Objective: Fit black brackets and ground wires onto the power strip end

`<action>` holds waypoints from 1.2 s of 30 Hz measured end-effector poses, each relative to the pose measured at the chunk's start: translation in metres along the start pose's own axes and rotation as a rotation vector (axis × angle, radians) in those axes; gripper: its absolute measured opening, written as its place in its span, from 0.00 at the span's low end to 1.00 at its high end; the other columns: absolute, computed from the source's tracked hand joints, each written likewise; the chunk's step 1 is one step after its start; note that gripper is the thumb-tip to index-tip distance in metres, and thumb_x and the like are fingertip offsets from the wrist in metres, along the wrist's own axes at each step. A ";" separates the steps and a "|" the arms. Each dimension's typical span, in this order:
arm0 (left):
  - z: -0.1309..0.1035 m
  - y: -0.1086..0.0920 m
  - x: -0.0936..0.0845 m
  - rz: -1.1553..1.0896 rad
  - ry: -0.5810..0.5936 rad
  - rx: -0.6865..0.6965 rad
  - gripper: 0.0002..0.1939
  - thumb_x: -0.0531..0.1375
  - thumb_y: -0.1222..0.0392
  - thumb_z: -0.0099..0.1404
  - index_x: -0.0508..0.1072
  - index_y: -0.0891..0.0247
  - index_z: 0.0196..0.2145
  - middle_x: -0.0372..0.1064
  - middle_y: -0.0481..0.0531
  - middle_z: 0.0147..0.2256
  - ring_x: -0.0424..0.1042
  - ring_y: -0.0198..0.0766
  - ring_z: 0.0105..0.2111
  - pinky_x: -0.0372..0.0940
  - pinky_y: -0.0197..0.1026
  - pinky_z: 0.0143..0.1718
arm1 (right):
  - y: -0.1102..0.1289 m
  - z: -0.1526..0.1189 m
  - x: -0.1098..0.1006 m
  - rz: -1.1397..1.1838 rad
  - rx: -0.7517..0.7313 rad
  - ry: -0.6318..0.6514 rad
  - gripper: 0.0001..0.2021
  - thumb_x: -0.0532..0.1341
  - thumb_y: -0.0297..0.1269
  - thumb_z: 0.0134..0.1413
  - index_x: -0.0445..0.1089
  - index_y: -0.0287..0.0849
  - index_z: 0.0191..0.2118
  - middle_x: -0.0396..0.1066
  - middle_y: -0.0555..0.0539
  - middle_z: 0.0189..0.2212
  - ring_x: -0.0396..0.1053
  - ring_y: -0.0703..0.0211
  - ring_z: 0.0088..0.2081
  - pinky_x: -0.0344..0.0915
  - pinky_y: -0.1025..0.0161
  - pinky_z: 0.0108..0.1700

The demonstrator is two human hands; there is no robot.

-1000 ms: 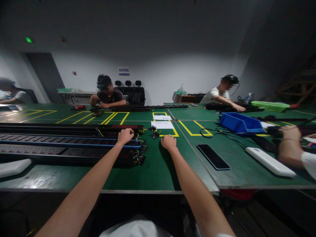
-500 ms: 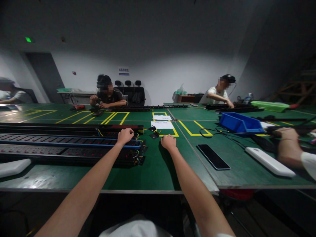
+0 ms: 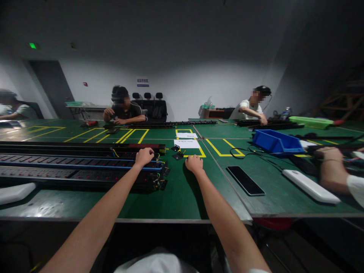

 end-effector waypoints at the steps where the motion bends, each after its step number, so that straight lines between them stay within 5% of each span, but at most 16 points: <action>1: 0.000 0.000 0.000 0.000 -0.001 0.001 0.13 0.59 0.58 0.63 0.80 0.55 0.42 0.79 0.55 0.44 0.73 0.52 0.50 0.66 0.50 0.51 | 0.000 0.000 0.000 -0.002 -0.002 -0.002 0.22 0.48 0.41 0.67 0.72 0.37 0.55 0.69 0.31 0.54 0.66 0.40 0.56 0.62 0.48 0.54; 36: -0.001 -0.001 -0.002 -0.004 -0.001 -0.003 0.12 0.59 0.57 0.63 0.80 0.55 0.43 0.79 0.56 0.44 0.73 0.51 0.50 0.66 0.50 0.52 | -0.001 0.001 0.002 -0.006 -0.003 0.005 0.23 0.47 0.42 0.67 0.72 0.38 0.56 0.68 0.31 0.55 0.66 0.41 0.57 0.61 0.48 0.55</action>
Point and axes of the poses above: each hand's wrist, its own z-axis towards the middle knuckle, its own x-axis out of the palm, y = z × x, the point moved 4 cm from there along z, towards the middle knuckle
